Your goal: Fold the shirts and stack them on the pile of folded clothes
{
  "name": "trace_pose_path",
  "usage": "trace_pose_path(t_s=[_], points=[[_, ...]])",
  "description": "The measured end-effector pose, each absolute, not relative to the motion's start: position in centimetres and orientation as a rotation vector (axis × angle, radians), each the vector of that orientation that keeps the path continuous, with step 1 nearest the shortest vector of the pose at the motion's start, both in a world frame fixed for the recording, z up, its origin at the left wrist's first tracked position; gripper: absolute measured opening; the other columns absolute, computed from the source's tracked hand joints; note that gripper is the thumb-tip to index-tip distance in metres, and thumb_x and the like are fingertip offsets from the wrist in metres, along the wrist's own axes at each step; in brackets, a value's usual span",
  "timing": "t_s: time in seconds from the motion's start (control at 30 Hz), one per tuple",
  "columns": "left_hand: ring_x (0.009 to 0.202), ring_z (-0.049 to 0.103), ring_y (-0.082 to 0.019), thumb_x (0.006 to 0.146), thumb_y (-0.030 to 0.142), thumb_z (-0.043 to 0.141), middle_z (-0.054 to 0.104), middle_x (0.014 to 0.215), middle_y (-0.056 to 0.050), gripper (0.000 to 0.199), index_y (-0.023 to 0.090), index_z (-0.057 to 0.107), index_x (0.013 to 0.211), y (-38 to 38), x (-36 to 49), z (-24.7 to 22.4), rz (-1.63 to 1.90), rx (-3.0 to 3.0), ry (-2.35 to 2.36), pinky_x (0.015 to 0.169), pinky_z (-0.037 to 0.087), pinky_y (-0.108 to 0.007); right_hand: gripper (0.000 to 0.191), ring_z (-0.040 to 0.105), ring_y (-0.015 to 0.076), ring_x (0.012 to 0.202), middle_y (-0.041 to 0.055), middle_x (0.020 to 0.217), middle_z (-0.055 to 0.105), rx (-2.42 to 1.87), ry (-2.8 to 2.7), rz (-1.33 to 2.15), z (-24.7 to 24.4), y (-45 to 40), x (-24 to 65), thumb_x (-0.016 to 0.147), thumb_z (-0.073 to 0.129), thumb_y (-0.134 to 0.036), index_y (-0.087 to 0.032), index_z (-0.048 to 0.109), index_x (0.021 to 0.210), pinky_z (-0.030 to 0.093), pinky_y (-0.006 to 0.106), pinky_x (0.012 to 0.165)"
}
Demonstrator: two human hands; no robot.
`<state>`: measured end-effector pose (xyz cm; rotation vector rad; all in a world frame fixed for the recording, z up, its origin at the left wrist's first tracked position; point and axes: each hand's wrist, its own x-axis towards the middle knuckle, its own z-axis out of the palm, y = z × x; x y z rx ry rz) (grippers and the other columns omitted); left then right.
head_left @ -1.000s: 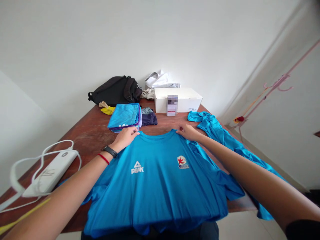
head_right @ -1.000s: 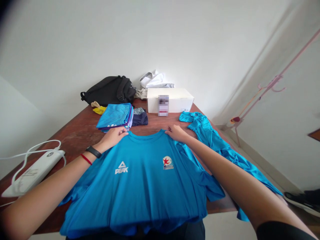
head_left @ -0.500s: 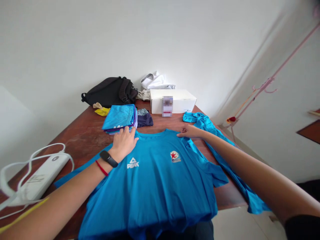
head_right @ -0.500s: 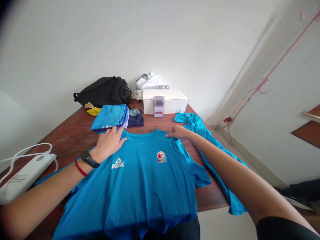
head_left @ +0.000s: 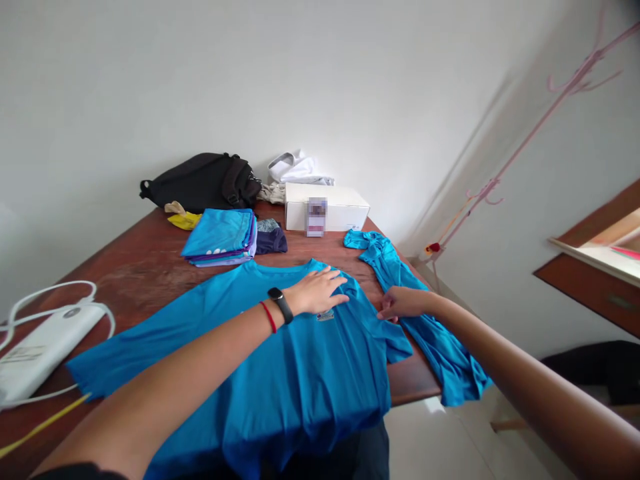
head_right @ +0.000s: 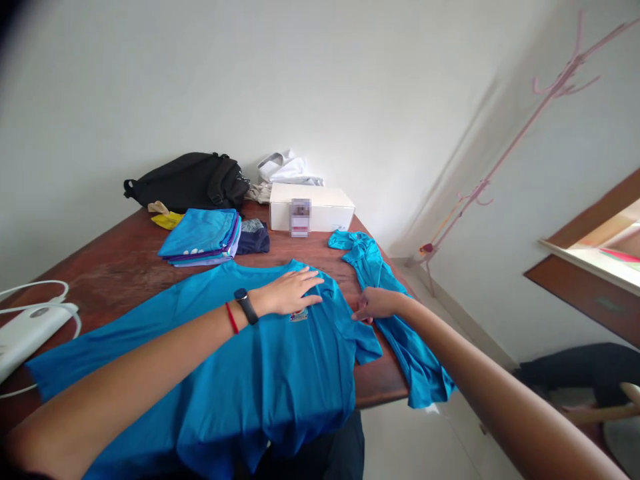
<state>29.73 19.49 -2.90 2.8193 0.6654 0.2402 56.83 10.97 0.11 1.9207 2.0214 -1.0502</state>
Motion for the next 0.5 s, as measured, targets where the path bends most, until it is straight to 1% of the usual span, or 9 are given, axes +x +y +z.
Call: trace_pose_path(t_s=[0.07, 0.13, 0.17, 0.23, 0.3, 0.37, 0.4, 0.5], points=[[0.153, 0.03, -0.036, 0.102, 0.056, 0.046, 0.032, 0.166, -0.015, 0.061, 0.022, 0.045, 0.152, 19.9, 32.4, -3.7, 0.319, 2.787, 0.684, 0.118, 0.035, -0.054, 0.045, 0.065, 0.0218, 0.066, 0.0076, 0.068, 0.073, 1.972, 2.09, -0.976, -0.3, 10.0, 56.6, 0.081, 0.064, -0.057, -0.018, 0.068, 0.059, 0.043, 0.031, 0.064], [0.155, 0.021, -0.036, 0.102, 0.054, 0.046, 0.019, 0.17, -0.015, 0.061, 0.023, 0.041, 0.155, 20.0, 34.3, -4.9, 0.449, 2.753, 0.75, 0.12, 0.031, -0.056, 0.042, 0.064, 0.0216, 0.067, 0.0064, 0.068, 0.072, 2.064, 2.114, -0.9, -0.9, 9.3, 56.2, 0.082, 0.065, -0.055, -0.019, 0.067, 0.061, 0.04, 0.03, 0.061], [0.156, 0.018, -0.036, 0.103, 0.052, 0.044, 0.014, 0.171, -0.015, 0.062, 0.022, 0.038, 0.156, 19.9, 34.9, -5.5, 0.516, 2.73, 0.778, 0.12, 0.03, -0.057, 0.039, 0.063, 0.0213, 0.067, 0.0057, 0.069, 0.071, 2.106, 2.123, -0.869, -1.2, 9.0, 56.1, 0.081, 0.067, -0.053, -0.019, 0.067, 0.063, 0.039, 0.03, 0.06], [0.157, 0.015, -0.034, 0.105, 0.05, 0.039, 0.013, 0.171, -0.015, 0.061, 0.02, 0.033, 0.159, 19.8, 35.4, -6.7, 0.635, 2.677, 0.8, 0.122, 0.027, -0.057, 0.031, 0.061, 0.0201, 0.068, 0.004, 0.068, 0.069, 2.168, 2.148, -0.833, -1.7, 8.5, 55.8, 0.079, 0.071, -0.047, -0.019, 0.066, 0.065, 0.036, 0.029, 0.059], [0.157, 0.016, -0.032, 0.106, 0.048, 0.035, 0.016, 0.171, -0.015, 0.06, 0.02, 0.029, 0.16, 19.7, 35.4, -7.5, 0.713, 2.626, 0.805, 0.122, 0.027, -0.055, 0.029, 0.057, 0.018, 0.066, 0.0022, 0.065, 0.065, 2.208, 2.195, -0.873, -1.8, 8.1, 55.7, 0.078, 0.072, -0.042, -0.019, 0.063, 0.063, 0.035, 0.028, 0.059], [0.157, 0.017, -0.029, 0.107, 0.047, 0.034, 0.019, 0.17, -0.015, 0.059, 0.019, 0.03, 0.159, 19.7, 35.3, -7.8, 0.764, 2.597, 0.812, 0.123, 0.027, -0.054, 0.032, 0.052, 0.0152, 0.062, -0.0002, 0.061, 0.059, 2.279, 2.215, -1.047, -1.5, 7.7, 55.8, 0.078, 0.072, -0.043, -0.019, 0.059, 0.062, 0.035, 0.027, 0.057], [0.157, 0.017, -0.029, 0.107, 0.047, 0.034, 0.021, 0.17, -0.015, 0.059, 0.019, 0.031, 0.158, 19.7, 35.3, -7.8, 0.78, 2.593, 0.813, 0.124, 0.026, -0.053, 0.032, 0.049, 0.014, 0.06, -0.0016, 0.061, 0.056, 2.338, 2.189, -1.191, -1.3, 7.5, 55.8, 0.079, 0.072, -0.045, -0.019, 0.058, 0.064, 0.034, 0.026, 0.056], [0.157, 0.019, -0.028, 0.106, 0.049, 0.035, 0.024, 0.169, -0.015, 0.058, 0.019, 0.035, 0.156, 19.7, 35.3, -7.7, 0.811, 2.601, 0.804, 0.124, 0.026, -0.052, 0.029, 0.048, 0.0123, 0.057, -0.0037, 0.063, 0.055, 2.503, 1.941, -1.769, -0.9, 7.1, 56.3, 0.081, 0.069, -0.047, -0.02, 0.059, 0.075, 0.037, 0.023, 0.052]])
